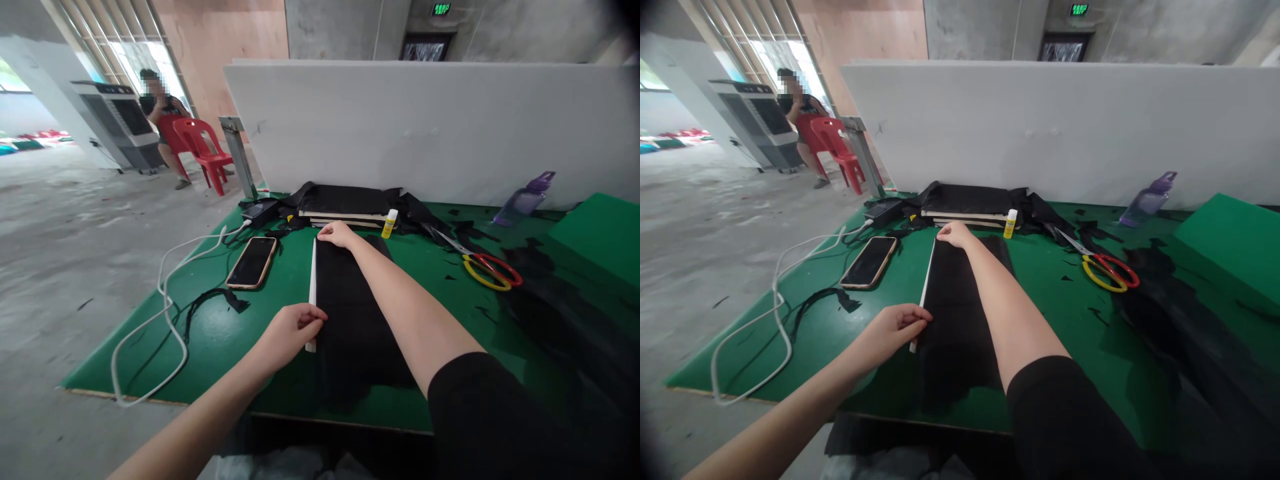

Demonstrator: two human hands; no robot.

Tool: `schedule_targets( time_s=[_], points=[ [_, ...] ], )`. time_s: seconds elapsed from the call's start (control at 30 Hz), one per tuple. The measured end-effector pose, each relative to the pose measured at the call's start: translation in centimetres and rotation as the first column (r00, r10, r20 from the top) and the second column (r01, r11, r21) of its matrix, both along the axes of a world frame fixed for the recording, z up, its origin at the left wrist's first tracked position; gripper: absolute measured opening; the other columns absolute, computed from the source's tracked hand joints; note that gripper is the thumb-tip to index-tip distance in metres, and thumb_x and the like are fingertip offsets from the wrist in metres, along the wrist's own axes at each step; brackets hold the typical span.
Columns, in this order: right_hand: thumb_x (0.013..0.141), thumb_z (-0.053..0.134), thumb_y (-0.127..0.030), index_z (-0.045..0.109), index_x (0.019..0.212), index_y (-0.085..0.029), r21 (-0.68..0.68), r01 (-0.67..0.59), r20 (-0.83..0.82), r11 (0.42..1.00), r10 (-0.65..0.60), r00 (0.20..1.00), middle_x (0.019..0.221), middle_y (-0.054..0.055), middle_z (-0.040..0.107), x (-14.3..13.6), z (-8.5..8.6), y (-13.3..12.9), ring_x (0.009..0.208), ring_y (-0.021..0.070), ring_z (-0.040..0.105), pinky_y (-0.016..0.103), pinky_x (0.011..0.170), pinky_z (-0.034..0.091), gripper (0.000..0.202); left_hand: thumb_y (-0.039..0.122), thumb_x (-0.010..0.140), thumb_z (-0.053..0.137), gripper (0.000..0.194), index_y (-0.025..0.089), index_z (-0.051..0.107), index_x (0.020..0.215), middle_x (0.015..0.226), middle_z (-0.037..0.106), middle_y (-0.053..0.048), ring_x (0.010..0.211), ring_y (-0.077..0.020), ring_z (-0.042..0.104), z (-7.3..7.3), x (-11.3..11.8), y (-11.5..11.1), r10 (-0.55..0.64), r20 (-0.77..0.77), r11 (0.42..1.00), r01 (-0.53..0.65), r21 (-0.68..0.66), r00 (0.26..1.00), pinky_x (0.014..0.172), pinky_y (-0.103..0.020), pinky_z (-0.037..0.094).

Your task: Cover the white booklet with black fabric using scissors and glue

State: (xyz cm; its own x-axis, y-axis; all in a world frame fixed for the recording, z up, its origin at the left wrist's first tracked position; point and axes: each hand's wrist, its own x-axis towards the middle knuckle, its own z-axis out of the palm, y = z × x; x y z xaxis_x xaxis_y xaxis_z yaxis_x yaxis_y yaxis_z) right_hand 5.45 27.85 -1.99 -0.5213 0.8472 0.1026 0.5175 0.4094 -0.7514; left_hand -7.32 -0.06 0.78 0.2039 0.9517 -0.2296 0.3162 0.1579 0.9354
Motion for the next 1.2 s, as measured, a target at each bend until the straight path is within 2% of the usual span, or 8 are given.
schedule_targets(
  time_s=[0.1,0.17,0.33,0.5,0.73,0.93,1.1,1.2],
  points=[
    [0.077,0.067,-0.022,0.074,0.088,-0.015,0.001,0.004,-0.001,1.0,-0.004,1.0,0.09,0.008,0.073,0.0,-0.1,0.1,0.078,0.0153,0.066,0.025,0.075,0.049,0.014,0.026,0.074,0.062,0.029,0.013,0.061,0.1,0.082,0.064,-0.003,0.075,-0.0156,0.061,-0.1,0.0,-0.5,0.025,0.023,1.0,-0.025,-0.002,0.999,0.066,-0.025,0.046],
    [0.077,0.067,-0.021,0.074,0.088,-0.015,-0.001,0.009,0.0,1.0,-0.009,1.0,0.089,0.008,0.073,0.0,-0.1,0.1,0.077,0.0152,0.066,0.025,0.075,0.049,0.014,0.026,0.075,0.062,0.03,0.014,0.061,0.102,0.082,0.064,-0.003,0.078,-0.0159,0.06,-0.3,-0.1,-0.7,0.02,0.03,1.0,-0.02,0.024,0.999,0.067,-0.026,0.046],
    [0.077,0.068,-0.021,0.074,0.087,-0.015,0.001,0.012,0.0,1.0,-0.012,1.0,0.088,0.008,0.073,-0.1,0.0,0.0,0.077,0.0151,0.066,0.025,0.075,0.049,0.014,0.027,0.074,0.064,0.034,0.016,0.057,0.106,0.074,0.059,0.002,0.064,-0.0114,0.056,-0.5,0.0,-1.2,0.082,0.103,0.997,-0.081,-0.015,0.991,0.063,-0.025,0.045],
    [0.076,0.067,-0.022,0.074,0.087,-0.014,0.008,0.029,-0.01,1.0,-0.029,1.0,0.089,0.008,0.073,-0.2,-0.1,-0.2,0.079,0.0149,0.066,0.023,0.074,0.049,0.015,0.026,0.07,0.069,0.044,0.021,0.048,0.108,0.113,0.054,-0.002,0.064,-0.0072,0.057,-0.7,0.2,-1.9,0.216,0.232,0.976,-0.209,-0.052,0.949,0.06,-0.024,0.049],
    [0.076,0.066,-0.02,0.074,0.084,-0.014,0.009,0.095,0.016,0.995,-0.095,0.995,0.087,0.008,0.073,-0.8,-0.2,-0.3,0.076,0.0161,0.067,0.024,0.071,0.049,0.013,0.032,0.073,0.069,0.027,0.018,0.052,0.09,0.07,0.055,0.005,0.06,-0.0082,0.056,-0.8,0.2,-2.1,0.188,0.245,0.979,-0.162,-0.124,0.951,0.06,-0.022,0.048],
    [0.075,0.066,-0.02,0.075,0.084,-0.016,0.01,0.108,0.027,0.994,-0.108,0.994,0.086,0.008,0.074,-0.9,0.0,-0.4,0.076,0.0165,0.067,0.025,0.071,0.049,0.013,0.031,0.068,0.072,0.024,0.015,0.056,0.078,0.079,0.058,0.001,0.066,-0.0094,0.057,-0.7,-0.2,-2.0,0.147,0.236,0.983,-0.115,-0.146,0.961,0.066,-0.025,0.049],
    [0.076,0.066,-0.021,0.075,0.084,-0.016,0.023,0.106,0.022,0.994,-0.107,0.994,0.086,0.008,0.073,-0.8,0.0,-0.6,0.077,0.0166,0.066,0.026,0.074,0.049,0.013,0.023,0.07,0.071,0.024,0.017,0.05,0.081,0.07,0.056,0.004,0.065,-0.0083,0.056,-1.7,-0.9,-2.4,0.087,0.245,0.99,-0.055,-0.131,0.966,0.063,-0.02,0.042],
    [0.075,0.067,-0.021,0.075,0.083,-0.016,0.039,0.099,0.022,0.994,-0.1,0.995,0.087,0.008,0.073,-0.7,0.0,-0.6,0.078,0.0164,0.066,0.026,0.074,0.049,0.012,0.023,0.072,0.07,0.03,0.019,0.045,0.089,0.069,0.057,0.005,0.064,-0.0085,0.057,-1.9,-0.9,-2.9,0.108,0.283,0.986,-0.066,-0.153,0.953,0.06,-0.02,0.04]
  ],
)
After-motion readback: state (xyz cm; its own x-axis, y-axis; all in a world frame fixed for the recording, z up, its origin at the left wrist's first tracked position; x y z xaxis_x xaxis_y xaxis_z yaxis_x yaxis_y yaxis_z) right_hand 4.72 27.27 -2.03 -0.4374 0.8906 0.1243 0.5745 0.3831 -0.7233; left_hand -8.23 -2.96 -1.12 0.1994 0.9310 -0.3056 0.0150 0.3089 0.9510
